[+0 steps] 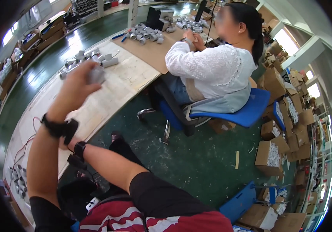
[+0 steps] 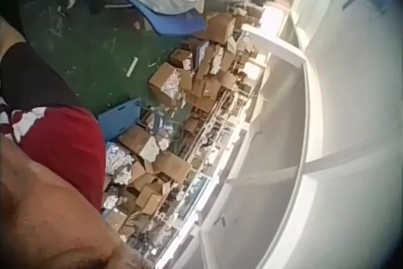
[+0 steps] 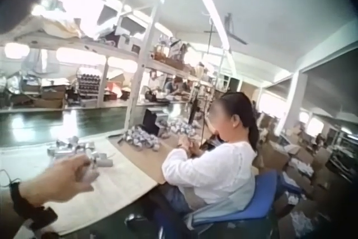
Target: The person picks up a plastic component and touches its wires with two electrical probes before setting it aside. This process is repeated for several more components, testing each one individually.
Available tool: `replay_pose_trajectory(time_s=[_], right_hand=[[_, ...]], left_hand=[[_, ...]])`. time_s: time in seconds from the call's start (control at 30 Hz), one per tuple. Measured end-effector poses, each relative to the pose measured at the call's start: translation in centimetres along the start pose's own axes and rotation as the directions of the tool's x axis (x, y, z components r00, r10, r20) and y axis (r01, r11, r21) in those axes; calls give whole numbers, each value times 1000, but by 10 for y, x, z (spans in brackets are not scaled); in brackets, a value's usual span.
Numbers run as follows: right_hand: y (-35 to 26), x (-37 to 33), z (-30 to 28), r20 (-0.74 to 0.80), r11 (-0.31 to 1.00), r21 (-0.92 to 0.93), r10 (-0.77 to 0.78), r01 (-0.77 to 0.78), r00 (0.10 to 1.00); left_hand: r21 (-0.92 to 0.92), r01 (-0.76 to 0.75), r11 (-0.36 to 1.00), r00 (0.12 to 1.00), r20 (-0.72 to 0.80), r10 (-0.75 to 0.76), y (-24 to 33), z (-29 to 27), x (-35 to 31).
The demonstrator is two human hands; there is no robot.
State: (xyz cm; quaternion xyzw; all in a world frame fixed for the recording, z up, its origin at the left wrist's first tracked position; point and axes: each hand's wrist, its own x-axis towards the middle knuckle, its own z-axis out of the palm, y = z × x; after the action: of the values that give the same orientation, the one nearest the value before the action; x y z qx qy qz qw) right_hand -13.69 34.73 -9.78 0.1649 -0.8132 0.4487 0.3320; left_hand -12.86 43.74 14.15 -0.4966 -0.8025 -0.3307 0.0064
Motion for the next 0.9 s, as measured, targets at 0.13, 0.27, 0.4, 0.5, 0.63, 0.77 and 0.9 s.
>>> replay_pose_trajectory(time_s=[0.13,0.27,0.4,0.5,0.63,0.77,0.9], right_hand=[[-43,44,-16,59,913,242,324,-329,944],[-52,43,-56,116,848,270,441,-456,890],[-76,43,-52,145,742,199,623,-640,768],[-122,21,-36,57,948,-39,317,-315,947],[-151,9,-26,223,936,-275,-158,218,962],[-158,-6,-41,213,992,-97,-64,86,975],[-191,5,-68,248,811,339,412,-477,877]], left_hand=[[-584,266,767,931,-51,-361,-21,-95,-124],[-799,67,598,810,-307,-500,-73,-99,-235],[-886,-139,441,616,-426,-662,-114,-79,-301],[-782,-36,623,513,-549,-660,-148,-77,-318],[-433,213,876,431,-763,-482,-182,-108,-305],[-573,-366,733,312,-818,-483,-206,-172,-270],[-511,-315,800,333,-849,-412,-208,-191,-278]])
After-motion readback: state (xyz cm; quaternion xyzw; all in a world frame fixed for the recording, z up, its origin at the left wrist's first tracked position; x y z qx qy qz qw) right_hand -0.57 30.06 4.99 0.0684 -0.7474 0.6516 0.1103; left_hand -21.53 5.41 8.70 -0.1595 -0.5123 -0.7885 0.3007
